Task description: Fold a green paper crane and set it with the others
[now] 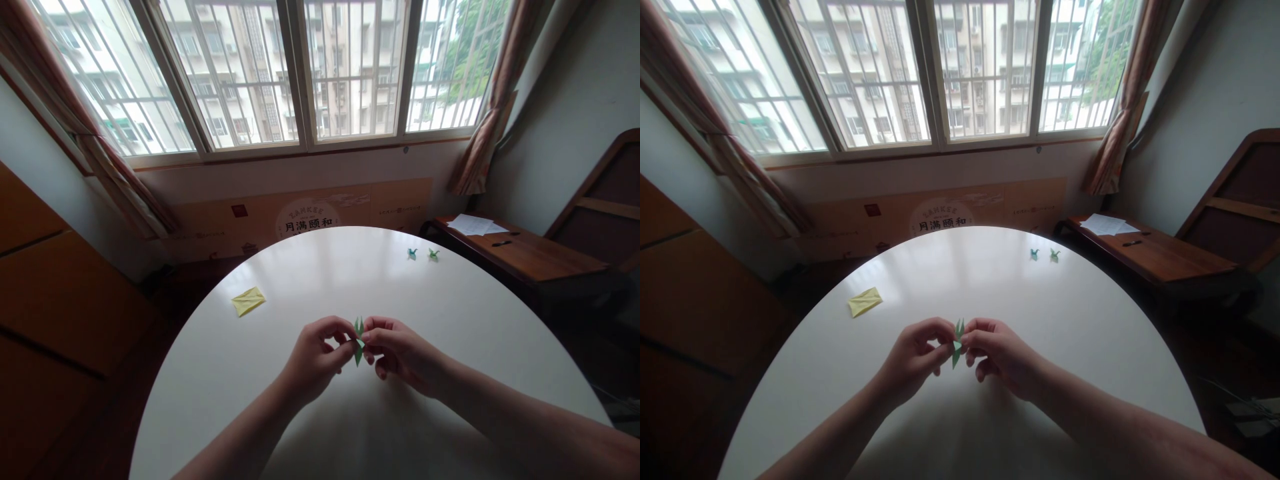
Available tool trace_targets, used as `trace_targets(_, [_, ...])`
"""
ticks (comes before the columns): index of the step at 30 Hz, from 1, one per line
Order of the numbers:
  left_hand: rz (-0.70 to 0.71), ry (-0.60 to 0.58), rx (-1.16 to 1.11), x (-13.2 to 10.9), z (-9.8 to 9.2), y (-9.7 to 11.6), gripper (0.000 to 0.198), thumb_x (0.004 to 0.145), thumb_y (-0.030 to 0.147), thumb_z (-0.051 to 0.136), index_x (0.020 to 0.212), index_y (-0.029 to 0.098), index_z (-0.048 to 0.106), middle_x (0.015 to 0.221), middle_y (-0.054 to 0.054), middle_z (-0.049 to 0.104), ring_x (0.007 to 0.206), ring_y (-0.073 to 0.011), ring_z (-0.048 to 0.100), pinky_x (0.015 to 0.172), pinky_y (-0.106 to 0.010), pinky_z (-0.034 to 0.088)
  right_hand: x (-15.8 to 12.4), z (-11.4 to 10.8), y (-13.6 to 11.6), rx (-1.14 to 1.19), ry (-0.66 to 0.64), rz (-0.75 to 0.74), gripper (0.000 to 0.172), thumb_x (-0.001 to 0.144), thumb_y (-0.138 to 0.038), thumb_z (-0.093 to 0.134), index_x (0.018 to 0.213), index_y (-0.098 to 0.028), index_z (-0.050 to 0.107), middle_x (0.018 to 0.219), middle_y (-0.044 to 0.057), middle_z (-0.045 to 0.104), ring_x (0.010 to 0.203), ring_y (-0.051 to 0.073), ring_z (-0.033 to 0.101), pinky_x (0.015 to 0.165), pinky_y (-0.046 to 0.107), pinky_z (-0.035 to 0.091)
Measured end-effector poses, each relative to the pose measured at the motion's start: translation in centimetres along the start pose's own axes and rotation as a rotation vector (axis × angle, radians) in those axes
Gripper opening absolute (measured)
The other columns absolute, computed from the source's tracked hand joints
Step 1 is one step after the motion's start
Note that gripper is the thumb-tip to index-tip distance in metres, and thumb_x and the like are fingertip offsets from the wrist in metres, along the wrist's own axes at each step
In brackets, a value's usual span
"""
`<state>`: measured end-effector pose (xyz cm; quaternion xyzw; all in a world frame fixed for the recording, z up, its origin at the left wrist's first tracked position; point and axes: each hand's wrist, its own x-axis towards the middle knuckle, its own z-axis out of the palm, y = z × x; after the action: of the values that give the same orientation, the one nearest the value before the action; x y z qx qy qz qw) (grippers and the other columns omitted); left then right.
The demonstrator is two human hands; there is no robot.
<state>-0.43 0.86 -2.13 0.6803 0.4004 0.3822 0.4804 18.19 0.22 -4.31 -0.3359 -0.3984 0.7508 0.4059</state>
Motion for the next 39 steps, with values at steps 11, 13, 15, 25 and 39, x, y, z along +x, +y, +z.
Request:
trace_targets(11, [-0.266,0.095,-0.367,0.16,0.72,0.09,0.018,0.066,0.024,0.078,0.073,0.012,0.068,0.060,-0.001,0.060,0.053,-0.0093,0.051,0.041,-0.016,0.041,0.38,-0.26,0.24,-0.264,0.060,-0.216,0.021,0.078,-0.031,0.079,0.079,-0.015,0.066,0.066,0.000,0.059,0.059,0.011,0.054,0.047,0.018,0.044])
trace_targets(13, [-0.294,0.119,-0.383,0.16,0.72,0.22,0.017,0.065,0.023,0.079,0.072,0.012,0.068,0.060,-0.001,0.061,0.054,-0.0089,0.051,0.042,-0.016,0.040,0.37,-0.33,0.31,-0.334,0.063,-0.261,0.022,0.079,-0.033,0.079,0.082,-0.015,0.067,0.066,0.000,0.060,0.059,0.011,0.054,0.047,0.019,0.045])
trace_targets(15, [-0.319,0.136,-0.394,0.17,0.70,0.38,0.017,0.064,0.023,0.080,0.071,0.012,0.068,0.061,-0.001,0.061,0.053,-0.0086,0.051,0.042,-0.016,0.040,0.30,-0.39,0.33,-0.384,0.056,-0.291,0.023,0.081,-0.035,0.077,0.086,-0.015,0.068,0.070,0.001,0.062,0.061,0.012,0.055,0.047,0.019,0.046])
trace_targets(25, [-0.331,0.110,-0.368,0.18,0.45,0.46,0.020,0.067,0.026,0.082,0.078,0.012,0.073,0.064,-0.002,0.063,0.056,-0.0089,0.051,0.043,-0.015,0.040,0.02,-0.23,0.12,-0.424,0.052,-0.288,0.032,0.082,-0.045,0.076,0.090,-0.015,0.070,0.074,0.003,0.063,0.066,0.014,0.057,0.047,0.020,0.046])
trace_targets(39, [-0.192,0.113,-0.174,0.22,0.48,0.26,0.024,0.073,0.033,0.077,0.079,0.012,0.070,0.064,-0.003,0.065,0.052,-0.0103,0.053,0.040,-0.017,0.042,0.10,0.49,0.35,-0.324,0.153,-0.182,0.034,0.076,-0.047,0.079,0.080,-0.015,0.068,0.069,0.002,0.060,0.065,0.014,0.055,0.045,0.018,0.042])
